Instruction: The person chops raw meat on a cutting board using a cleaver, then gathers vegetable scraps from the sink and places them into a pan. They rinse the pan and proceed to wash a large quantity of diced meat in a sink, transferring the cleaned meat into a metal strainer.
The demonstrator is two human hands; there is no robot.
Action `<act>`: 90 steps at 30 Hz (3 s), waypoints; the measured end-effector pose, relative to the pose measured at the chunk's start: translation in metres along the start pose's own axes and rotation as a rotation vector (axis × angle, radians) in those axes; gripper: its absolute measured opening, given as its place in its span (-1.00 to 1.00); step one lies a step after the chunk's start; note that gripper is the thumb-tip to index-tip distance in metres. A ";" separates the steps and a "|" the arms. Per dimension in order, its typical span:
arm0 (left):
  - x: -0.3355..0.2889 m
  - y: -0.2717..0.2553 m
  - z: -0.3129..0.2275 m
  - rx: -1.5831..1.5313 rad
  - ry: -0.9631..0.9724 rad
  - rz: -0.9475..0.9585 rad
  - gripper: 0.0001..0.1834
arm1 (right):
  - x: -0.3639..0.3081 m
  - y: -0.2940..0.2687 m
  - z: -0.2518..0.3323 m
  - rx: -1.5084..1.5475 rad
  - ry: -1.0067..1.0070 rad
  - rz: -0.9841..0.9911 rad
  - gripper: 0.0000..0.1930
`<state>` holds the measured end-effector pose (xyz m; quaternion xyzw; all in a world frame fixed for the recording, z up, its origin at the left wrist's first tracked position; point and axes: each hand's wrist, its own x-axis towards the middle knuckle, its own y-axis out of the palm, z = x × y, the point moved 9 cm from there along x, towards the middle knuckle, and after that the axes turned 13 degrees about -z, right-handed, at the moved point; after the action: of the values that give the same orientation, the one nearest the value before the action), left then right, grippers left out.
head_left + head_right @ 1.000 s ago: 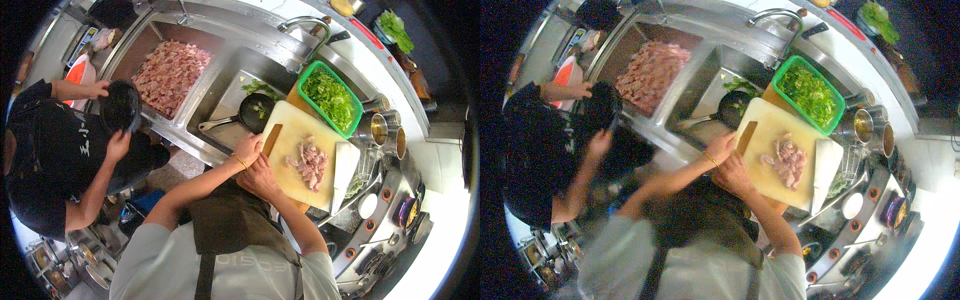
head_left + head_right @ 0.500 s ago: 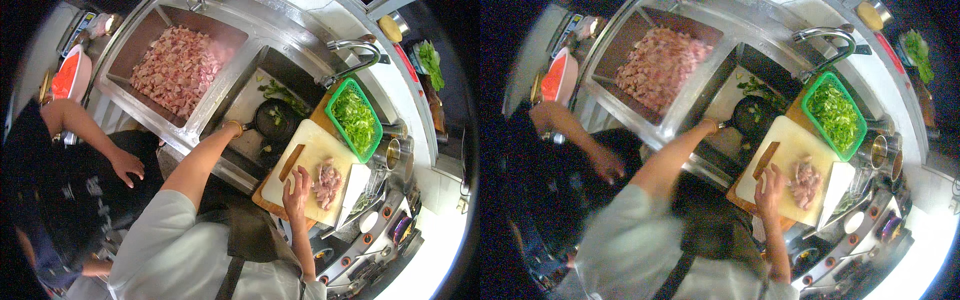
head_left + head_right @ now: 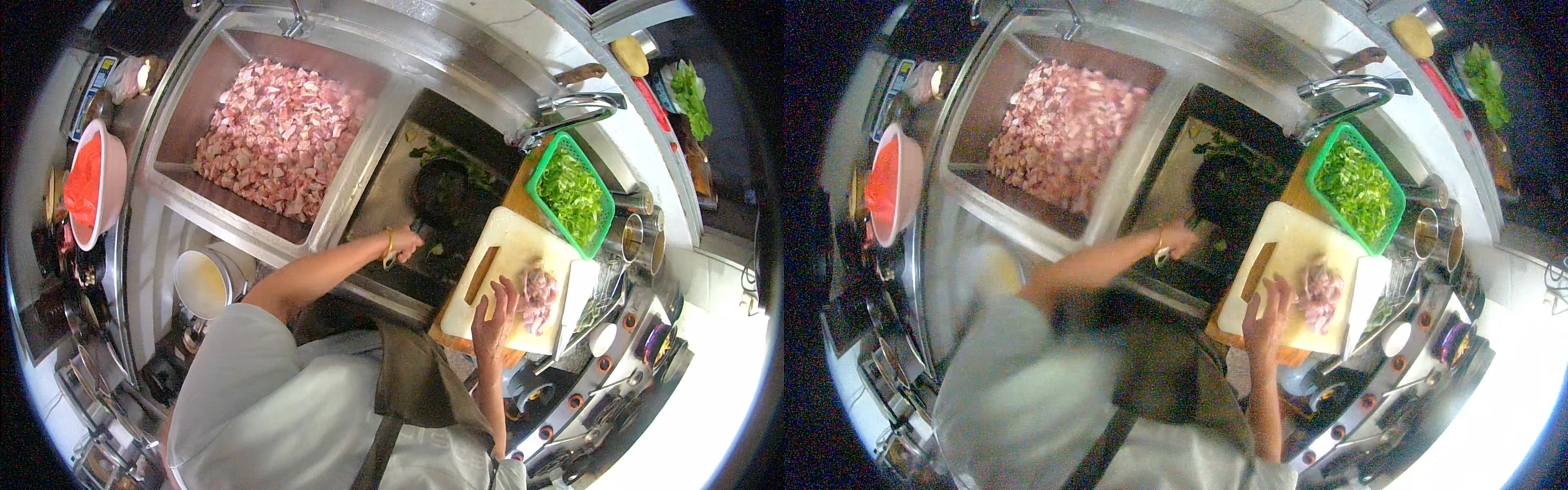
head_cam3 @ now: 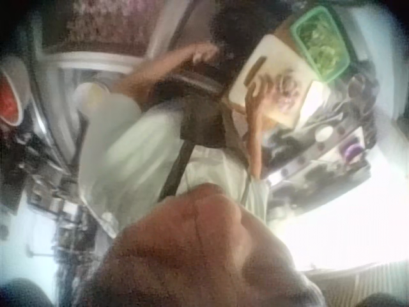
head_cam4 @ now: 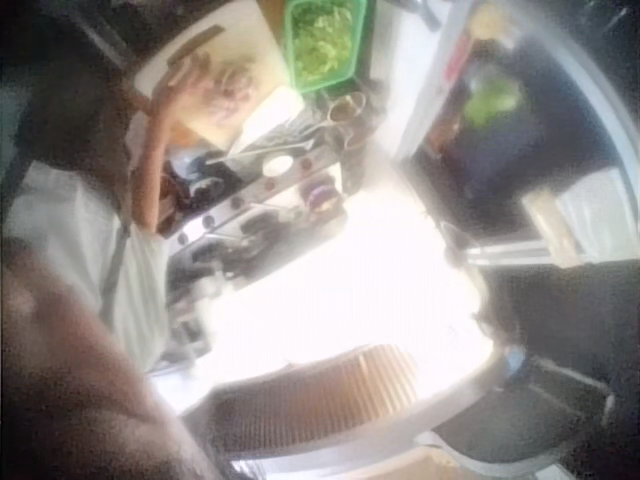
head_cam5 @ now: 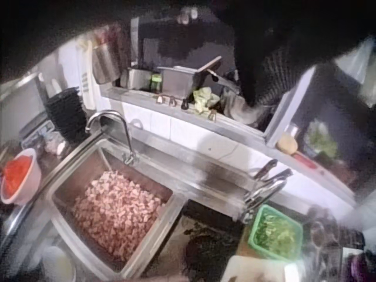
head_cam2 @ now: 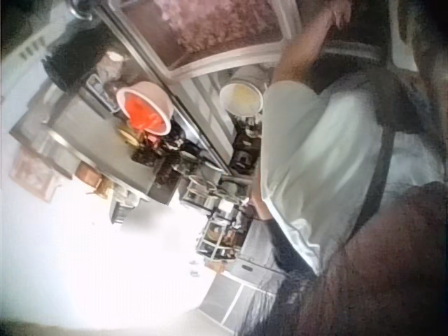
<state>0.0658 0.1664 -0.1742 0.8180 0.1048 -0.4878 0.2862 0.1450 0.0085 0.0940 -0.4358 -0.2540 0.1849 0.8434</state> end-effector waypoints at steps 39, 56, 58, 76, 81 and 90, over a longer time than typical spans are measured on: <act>-0.313 -0.221 -0.061 -0.306 0.405 -0.274 -0.66 | -0.007 0.282 -0.154 -0.451 0.925 0.225 -0.47; -0.274 -0.260 -0.056 -0.362 0.201 -0.343 -0.62 | -0.073 0.238 -0.265 -0.412 1.342 -0.268 -0.50; -0.271 -0.264 -0.055 -0.401 0.156 -0.401 -0.61 | -0.062 0.257 -0.280 -0.416 1.349 -0.333 -0.51; -0.267 -0.257 -0.058 -0.346 0.112 -0.375 -0.54 | 0.143 0.351 -0.218 -0.304 0.560 -0.336 -0.51; -0.272 -0.249 -0.073 -0.418 0.187 -0.274 -0.56 | 0.115 0.343 -0.094 -0.196 0.287 -0.166 -0.46; -0.275 -0.280 -0.040 -0.345 0.112 -0.470 -0.53 | -0.010 0.244 -0.279 -0.568 1.317 -0.455 -0.48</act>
<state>-0.1690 0.4468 -0.0264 0.7363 0.3880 -0.4699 0.2939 0.2795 -0.0408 -0.2475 -0.5940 0.1815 -0.3654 0.6933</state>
